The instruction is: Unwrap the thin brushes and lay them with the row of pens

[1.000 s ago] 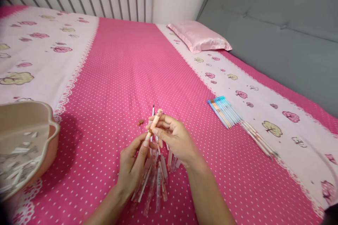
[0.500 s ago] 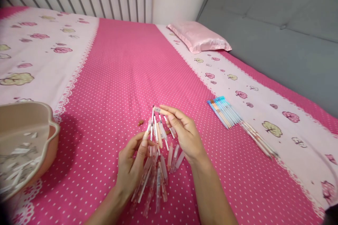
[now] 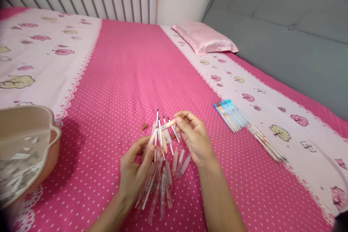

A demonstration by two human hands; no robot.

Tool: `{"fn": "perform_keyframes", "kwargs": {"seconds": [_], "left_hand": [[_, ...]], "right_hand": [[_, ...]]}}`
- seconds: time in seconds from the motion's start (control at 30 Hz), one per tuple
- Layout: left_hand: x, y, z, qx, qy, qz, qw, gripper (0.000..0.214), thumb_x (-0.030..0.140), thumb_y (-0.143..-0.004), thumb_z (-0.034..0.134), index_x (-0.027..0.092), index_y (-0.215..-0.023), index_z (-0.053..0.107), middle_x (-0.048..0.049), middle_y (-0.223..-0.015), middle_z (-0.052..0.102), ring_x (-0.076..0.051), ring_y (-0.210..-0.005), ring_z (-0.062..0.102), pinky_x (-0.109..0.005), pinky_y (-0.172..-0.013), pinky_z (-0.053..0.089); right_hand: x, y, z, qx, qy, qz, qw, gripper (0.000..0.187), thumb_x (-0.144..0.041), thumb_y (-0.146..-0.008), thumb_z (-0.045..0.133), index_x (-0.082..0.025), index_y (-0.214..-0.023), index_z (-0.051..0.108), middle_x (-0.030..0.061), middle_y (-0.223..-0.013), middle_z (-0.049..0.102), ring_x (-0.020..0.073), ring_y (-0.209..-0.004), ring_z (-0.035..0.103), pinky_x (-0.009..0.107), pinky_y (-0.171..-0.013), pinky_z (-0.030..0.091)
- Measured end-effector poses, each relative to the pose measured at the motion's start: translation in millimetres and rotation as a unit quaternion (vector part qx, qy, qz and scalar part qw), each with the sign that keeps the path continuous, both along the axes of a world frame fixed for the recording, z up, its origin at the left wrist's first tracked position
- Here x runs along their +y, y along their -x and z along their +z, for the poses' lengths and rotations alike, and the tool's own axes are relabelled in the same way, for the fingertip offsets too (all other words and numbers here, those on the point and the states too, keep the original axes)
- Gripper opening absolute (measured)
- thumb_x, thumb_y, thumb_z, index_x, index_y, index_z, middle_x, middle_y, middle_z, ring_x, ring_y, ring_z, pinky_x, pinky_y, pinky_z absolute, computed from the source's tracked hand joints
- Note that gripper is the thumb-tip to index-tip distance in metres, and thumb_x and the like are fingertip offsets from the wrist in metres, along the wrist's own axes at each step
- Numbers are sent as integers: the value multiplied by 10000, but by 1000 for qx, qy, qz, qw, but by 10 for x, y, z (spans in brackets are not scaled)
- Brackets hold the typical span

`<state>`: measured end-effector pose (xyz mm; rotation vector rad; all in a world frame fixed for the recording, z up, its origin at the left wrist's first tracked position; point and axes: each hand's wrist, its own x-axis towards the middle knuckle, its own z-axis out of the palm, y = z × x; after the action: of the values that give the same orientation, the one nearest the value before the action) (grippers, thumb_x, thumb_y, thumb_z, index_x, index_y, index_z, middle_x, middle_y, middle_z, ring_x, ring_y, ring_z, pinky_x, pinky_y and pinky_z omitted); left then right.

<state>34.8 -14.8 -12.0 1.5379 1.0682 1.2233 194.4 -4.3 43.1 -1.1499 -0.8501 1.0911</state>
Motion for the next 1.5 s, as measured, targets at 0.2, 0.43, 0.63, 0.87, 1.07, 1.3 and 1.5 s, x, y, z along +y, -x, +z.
{"fn": "perform_keyframes", "kwargs": {"seconds": [0.2, 0.43, 0.63, 0.87, 1.07, 1.3, 1.5], "left_hand": [[6, -6, -7, 12, 5, 0, 1000, 243, 255, -840, 562, 184, -1062, 629, -54, -930, 695, -161, -780, 650, -243, -662, 519], [3, 15, -17, 36, -8, 1, 999, 250, 241, -833, 566, 190, -1069, 635, -50, -940, 699, -167, -807, 648, -258, -705, 510], [10, 11, -5, 45, -21, 0, 999, 243, 229, -832, 566, 204, -1061, 642, -42, -928, 697, -162, -788, 642, -250, -682, 503], [17, 0, 11, 44, -27, 2, 999, 231, 209, -823, 571, 207, -1039, 653, -32, -913, 701, -157, -782, 647, -238, -674, 500], [14, -4, 3, 37, -33, -7, 999, 231, 202, -828, 569, 216, -1044, 647, -24, -887, 701, -144, -741, 644, -223, -639, 496], [9, -1, 2, 33, -30, -18, 999, 228, 196, -832, 564, 207, -1047, 640, -30, -911, 697, -150, -792, 651, -228, -687, 506], [2, -3, -24, 8, -12, -24, 1000, 245, 205, -838, 559, 207, -1072, 630, -30, -953, 697, -149, -832, 658, -230, -732, 514]], "right_hand": [[14, 3, -9, -37, -4, -35, 999, 145, -348, -759, 658, -232, -841, 632, -26, -724, 541, 93, -621, 468, 218, -569, 408], [8, 5, -24, -44, -2, -29, 999, 149, -335, -748, 683, -214, -823, 640, -23, -725, 549, 89, -635, 480, 210, -593, 412], [7, 23, -16, -56, 4, -27, 998, 155, -340, -750, 679, -208, -815, 632, -22, -721, 550, 94, -644, 485, 214, -613, 415], [1, 47, 2, -107, 19, -10, 994, 177, -375, -755, 669, -211, -807, 629, -14, -738, 564, 106, -665, 498, 220, -615, 415], [0, 48, -16, -148, 1, 13, 989, 160, -379, -792, 634, -220, -812, 626, -10, -776, 583, 113, -737, 539, 222, -673, 433], [-5, 64, -23, -161, 1, 49, 986, 144, -358, -810, 616, -223, -861, 624, -17, -772, 568, 105, -719, 529, 223, -670, 431], [-26, 118, -21, -182, 18, 116, 976, 165, -325, -812, 617, -213, -932, 602, -4, -838, 572, 112, -757, 554, 231, -689, 450]]}}
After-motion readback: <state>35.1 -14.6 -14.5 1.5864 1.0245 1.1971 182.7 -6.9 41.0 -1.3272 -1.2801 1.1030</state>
